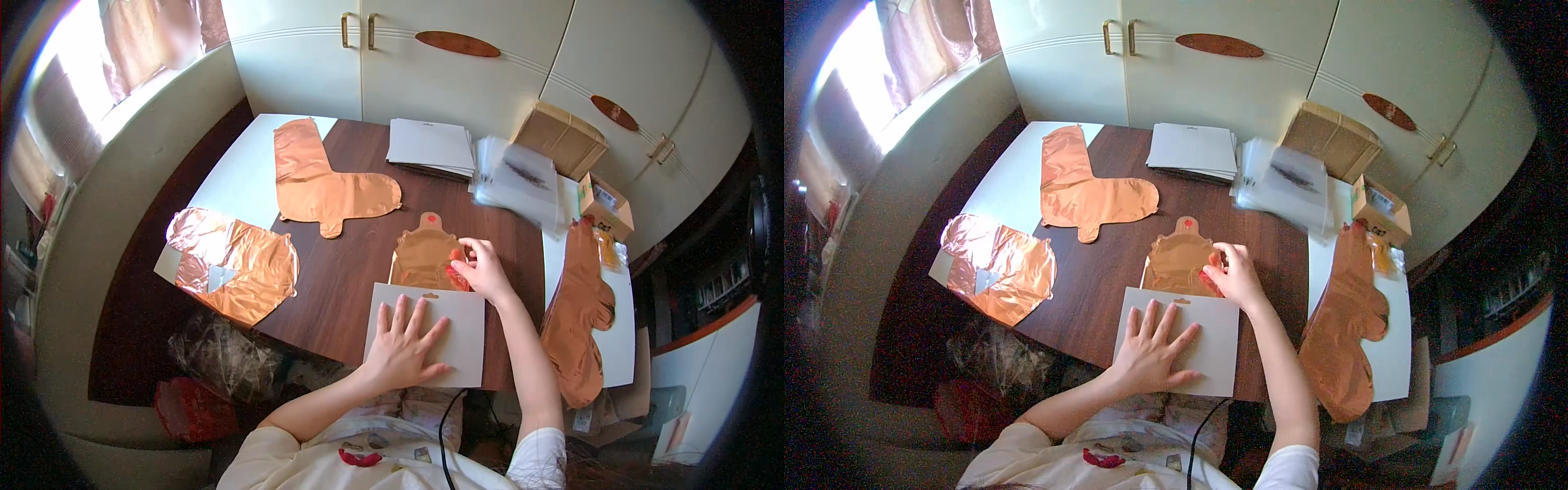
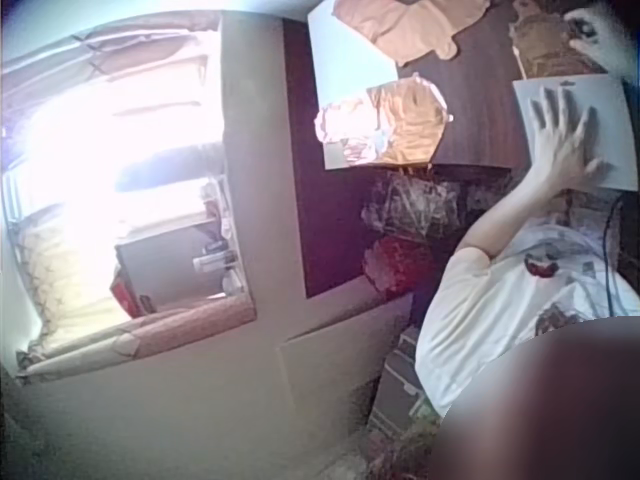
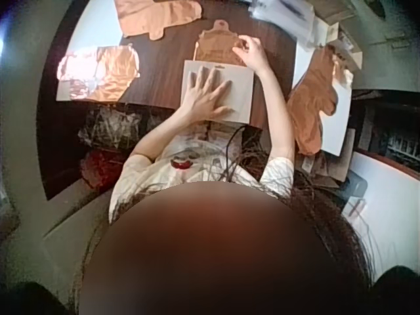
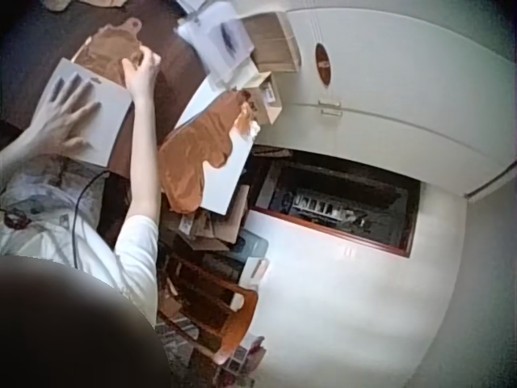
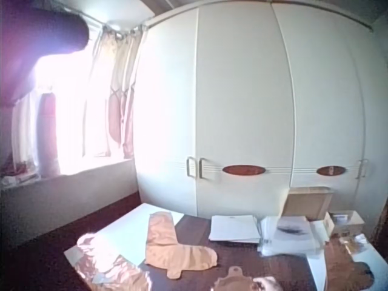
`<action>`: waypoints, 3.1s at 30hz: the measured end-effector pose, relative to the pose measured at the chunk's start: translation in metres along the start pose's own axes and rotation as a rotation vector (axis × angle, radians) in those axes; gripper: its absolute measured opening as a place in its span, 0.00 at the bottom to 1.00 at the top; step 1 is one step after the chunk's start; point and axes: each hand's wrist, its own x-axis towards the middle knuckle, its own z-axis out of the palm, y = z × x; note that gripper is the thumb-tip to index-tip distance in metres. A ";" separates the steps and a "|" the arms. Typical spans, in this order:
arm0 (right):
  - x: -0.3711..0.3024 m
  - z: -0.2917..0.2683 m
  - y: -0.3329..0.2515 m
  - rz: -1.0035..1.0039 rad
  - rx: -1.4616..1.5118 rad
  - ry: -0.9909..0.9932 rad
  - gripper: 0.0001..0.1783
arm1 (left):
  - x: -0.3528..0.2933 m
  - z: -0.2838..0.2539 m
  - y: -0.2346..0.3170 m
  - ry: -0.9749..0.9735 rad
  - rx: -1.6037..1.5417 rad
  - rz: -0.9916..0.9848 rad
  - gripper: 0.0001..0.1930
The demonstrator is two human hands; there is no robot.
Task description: Folding flat foil balloons and inserting them into clear plastic retail sleeves with cardboard inserts.
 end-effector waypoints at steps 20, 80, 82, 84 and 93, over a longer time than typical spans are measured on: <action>0.008 -0.024 -0.034 0.339 0.020 -0.362 0.18 | -0.005 0.000 -0.004 0.011 -0.001 0.008 0.38; -0.070 -0.005 -0.040 -0.577 -0.187 -0.137 0.09 | -0.012 -0.018 -0.078 0.068 0.004 -0.057 0.21; -0.071 -0.006 -0.042 -0.591 -0.193 -0.134 0.09 | -0.001 -0.027 -0.093 0.096 -0.057 -0.199 0.20; -0.071 -0.007 -0.042 -0.600 -0.210 -0.141 0.09 | 0.020 -0.042 -0.087 0.240 -0.108 0.001 0.21; -0.072 -0.002 -0.035 -0.593 -0.230 -0.128 0.09 | 0.044 0.001 -0.076 -0.158 -0.121 0.417 0.38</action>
